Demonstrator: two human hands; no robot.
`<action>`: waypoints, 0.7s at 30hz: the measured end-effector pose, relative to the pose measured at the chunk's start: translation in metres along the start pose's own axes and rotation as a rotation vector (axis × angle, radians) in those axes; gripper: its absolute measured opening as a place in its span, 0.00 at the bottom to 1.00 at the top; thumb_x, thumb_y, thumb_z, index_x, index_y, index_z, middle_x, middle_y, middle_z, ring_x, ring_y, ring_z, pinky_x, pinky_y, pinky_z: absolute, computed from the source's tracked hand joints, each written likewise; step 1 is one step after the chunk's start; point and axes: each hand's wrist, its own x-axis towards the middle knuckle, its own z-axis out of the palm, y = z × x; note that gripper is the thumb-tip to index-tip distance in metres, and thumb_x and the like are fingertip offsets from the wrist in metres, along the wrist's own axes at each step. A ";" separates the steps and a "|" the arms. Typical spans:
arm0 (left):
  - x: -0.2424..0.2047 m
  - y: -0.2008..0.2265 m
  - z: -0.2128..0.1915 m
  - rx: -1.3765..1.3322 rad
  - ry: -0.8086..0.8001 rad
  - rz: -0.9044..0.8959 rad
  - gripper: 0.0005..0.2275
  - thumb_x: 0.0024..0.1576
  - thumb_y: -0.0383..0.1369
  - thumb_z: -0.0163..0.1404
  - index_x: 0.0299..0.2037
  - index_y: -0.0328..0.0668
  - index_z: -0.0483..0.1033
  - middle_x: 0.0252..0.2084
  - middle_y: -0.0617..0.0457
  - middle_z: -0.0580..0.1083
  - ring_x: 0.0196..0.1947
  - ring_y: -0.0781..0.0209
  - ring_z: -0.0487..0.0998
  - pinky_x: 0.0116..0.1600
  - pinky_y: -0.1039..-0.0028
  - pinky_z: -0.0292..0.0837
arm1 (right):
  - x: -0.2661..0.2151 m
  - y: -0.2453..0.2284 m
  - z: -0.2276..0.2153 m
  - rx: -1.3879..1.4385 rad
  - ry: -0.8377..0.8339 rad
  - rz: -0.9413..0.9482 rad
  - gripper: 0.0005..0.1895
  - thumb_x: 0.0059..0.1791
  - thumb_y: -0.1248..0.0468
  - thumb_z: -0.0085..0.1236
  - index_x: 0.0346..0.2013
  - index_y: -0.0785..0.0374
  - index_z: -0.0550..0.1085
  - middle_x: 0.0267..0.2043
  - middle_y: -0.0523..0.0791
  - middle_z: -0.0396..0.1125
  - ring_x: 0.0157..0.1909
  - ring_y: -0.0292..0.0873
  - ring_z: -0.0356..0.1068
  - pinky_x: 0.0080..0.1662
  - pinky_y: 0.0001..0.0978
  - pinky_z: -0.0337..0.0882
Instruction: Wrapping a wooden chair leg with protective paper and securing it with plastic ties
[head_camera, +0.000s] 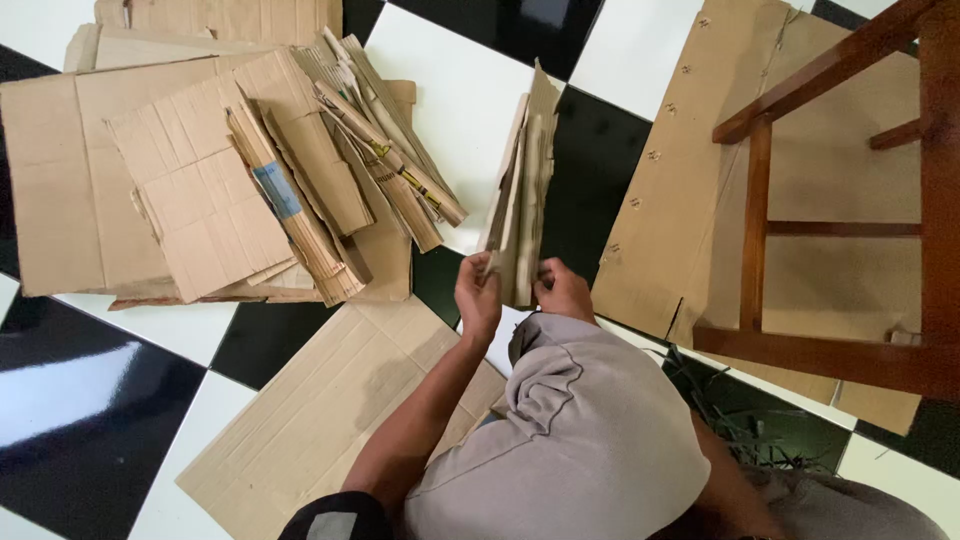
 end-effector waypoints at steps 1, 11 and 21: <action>0.001 0.012 0.000 0.000 -0.001 0.000 0.15 0.55 0.18 0.47 0.51 0.42 0.74 0.44 0.50 0.73 0.47 0.63 0.76 0.52 0.68 0.75 | 0.007 0.009 0.008 0.000 0.001 0.000 0.19 0.49 0.56 0.57 0.54 0.51 0.74 0.49 0.49 0.77 0.54 0.61 0.74 0.54 0.58 0.74; 0.009 0.083 -0.008 -0.041 0.290 0.298 0.12 0.58 0.18 0.49 0.48 0.41 0.75 0.35 0.55 0.73 0.37 0.70 0.71 0.47 0.73 0.68 | 0.004 0.003 0.009 0.264 0.134 0.144 0.11 0.49 0.54 0.58 0.44 0.51 0.77 0.40 0.41 0.78 0.38 0.49 0.78 0.44 0.45 0.77; -0.024 0.159 0.018 0.062 -0.216 0.394 0.22 0.63 0.23 0.39 0.68 0.50 0.67 0.63 0.42 0.65 0.69 0.41 0.59 0.69 0.43 0.54 | -0.057 -0.076 -0.077 0.384 0.215 -0.268 0.46 0.45 0.63 0.64 0.76 0.41 0.57 0.67 0.48 0.62 0.55 0.52 0.74 0.57 0.45 0.74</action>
